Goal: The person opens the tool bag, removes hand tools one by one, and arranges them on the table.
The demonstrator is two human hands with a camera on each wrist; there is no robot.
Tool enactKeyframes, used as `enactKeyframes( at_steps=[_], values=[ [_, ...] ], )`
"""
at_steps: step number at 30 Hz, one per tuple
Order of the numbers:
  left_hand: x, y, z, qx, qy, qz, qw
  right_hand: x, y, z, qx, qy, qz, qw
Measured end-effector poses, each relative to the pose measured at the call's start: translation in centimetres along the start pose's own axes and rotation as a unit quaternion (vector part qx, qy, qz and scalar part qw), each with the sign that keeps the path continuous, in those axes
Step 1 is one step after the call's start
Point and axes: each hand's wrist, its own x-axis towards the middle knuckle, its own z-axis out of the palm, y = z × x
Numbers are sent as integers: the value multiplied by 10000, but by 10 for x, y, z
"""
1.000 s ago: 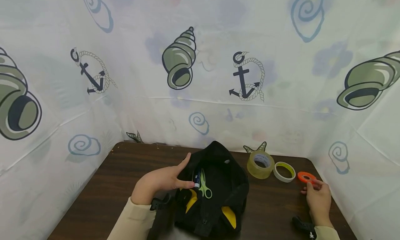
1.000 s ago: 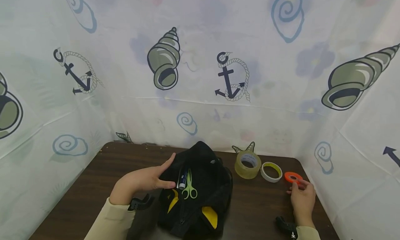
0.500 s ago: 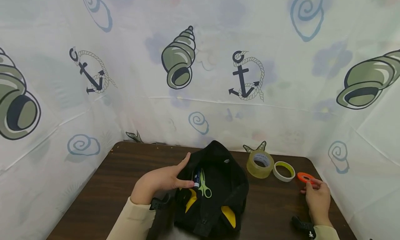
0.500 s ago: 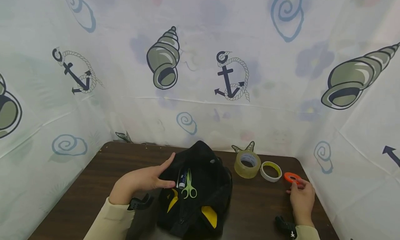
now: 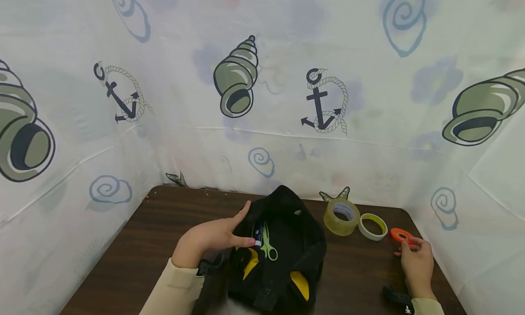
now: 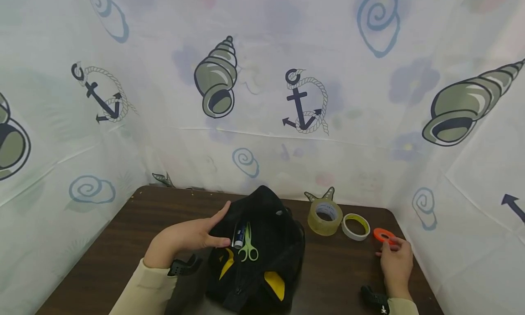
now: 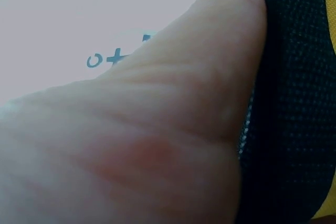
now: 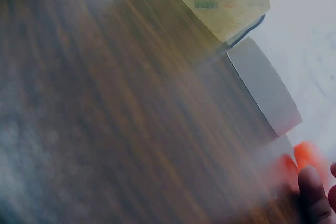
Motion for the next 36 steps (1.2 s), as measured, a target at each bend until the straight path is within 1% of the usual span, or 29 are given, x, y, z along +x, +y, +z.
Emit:
enactKeyframes(
  at_steps=[7,11,13,15,20,24,27,30,34,36],
  values=[
    [0,-2,1,5,0,-6,10000,1,-2,1,166,-82,123,9998],
    [0,-3,0,-5,-3,9,10000,1,-2,1,332,-48,172,9993],
    [0,-2,0,24,1,16,10000,1,-2,0,480,13,141,9987],
    [1,-2,-1,43,3,27,10000,1,-2,-1,748,54,147,9971],
    [2,-2,-1,69,-13,46,10000,-3,-10,-6,1415,34,218,9897],
    [1,-2,-1,40,-62,54,10000,-9,-28,-12,1867,98,82,9823],
    [1,-2,0,39,-62,49,10000,-15,-47,-15,2213,122,-210,9749],
    [1,-2,0,72,-52,54,9999,-27,-70,-17,2390,48,-520,9696],
    [1,-2,0,119,-48,71,9999,-51,-102,-18,2246,-251,-751,9712],
    [1,-1,-1,127,-48,73,9999,-63,-116,-18,2186,-504,-817,9711]
  ],
)
